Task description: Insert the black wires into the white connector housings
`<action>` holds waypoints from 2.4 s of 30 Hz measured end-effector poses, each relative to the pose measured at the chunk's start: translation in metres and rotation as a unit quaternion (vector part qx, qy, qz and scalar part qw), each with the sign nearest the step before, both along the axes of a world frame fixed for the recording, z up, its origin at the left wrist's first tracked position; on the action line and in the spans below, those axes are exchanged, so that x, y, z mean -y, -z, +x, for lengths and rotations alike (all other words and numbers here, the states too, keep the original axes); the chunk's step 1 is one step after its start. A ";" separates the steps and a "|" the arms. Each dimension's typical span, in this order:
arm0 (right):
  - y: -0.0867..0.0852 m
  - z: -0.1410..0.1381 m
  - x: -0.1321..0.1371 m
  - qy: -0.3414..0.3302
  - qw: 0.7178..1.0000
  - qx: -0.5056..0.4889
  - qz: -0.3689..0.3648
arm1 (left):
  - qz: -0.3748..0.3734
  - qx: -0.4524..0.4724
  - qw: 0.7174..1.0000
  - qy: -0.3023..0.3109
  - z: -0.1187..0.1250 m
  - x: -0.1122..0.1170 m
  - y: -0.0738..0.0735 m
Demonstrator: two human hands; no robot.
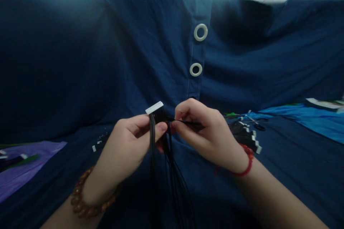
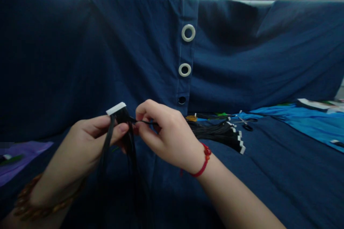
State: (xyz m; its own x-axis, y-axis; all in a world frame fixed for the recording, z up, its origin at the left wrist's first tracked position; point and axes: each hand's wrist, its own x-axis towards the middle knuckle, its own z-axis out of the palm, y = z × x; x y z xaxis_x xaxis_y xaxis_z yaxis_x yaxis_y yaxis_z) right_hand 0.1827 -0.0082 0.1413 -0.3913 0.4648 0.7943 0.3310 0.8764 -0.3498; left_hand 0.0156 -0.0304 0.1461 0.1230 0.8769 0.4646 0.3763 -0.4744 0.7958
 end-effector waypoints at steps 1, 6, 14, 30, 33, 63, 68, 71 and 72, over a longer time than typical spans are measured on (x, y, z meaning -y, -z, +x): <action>0.000 0.000 -0.001 -0.009 1.000 0.001 -0.007 | -0.004 0.002 1.000 0.005 0.000 -0.001 0.000; 0.000 0.003 -0.006 -0.043 0.998 -0.002 -0.043 | 0.011 0.009 1.000 0.004 -0.001 -0.003 0.000; -0.002 0.003 -0.011 -0.085 0.992 -0.011 -0.093 | 0.024 0.008 0.999 0.048 -0.002 -0.004 0.003; 0.005 -0.009 -0.015 -0.206 0.918 -0.035 -0.338 | 0.096 -0.085 0.991 0.027 0.000 -0.007 0.007; 0.003 -0.008 -0.011 -0.187 0.921 -0.033 -0.339 | 0.085 -0.088 0.992 0.037 0.000 -0.008 0.007; -0.002 0.001 -0.010 -0.234 0.875 -0.159 -0.394 | -0.213 0.122 0.932 0.266 -0.008 -0.004 -0.001; -0.001 0.001 -0.011 -0.224 0.876 -0.162 -0.395 | -0.212 0.137 0.927 0.278 -0.006 -0.004 -0.002; -0.002 0.002 -0.012 -0.219 0.883 -0.149 -0.389 | -0.207 0.142 0.922 0.296 -0.005 -0.005 -0.001; -0.002 0.002 -0.012 -0.220 0.885 -0.141 -0.387 | -0.206 0.151 0.918 0.304 -0.005 -0.005 -0.001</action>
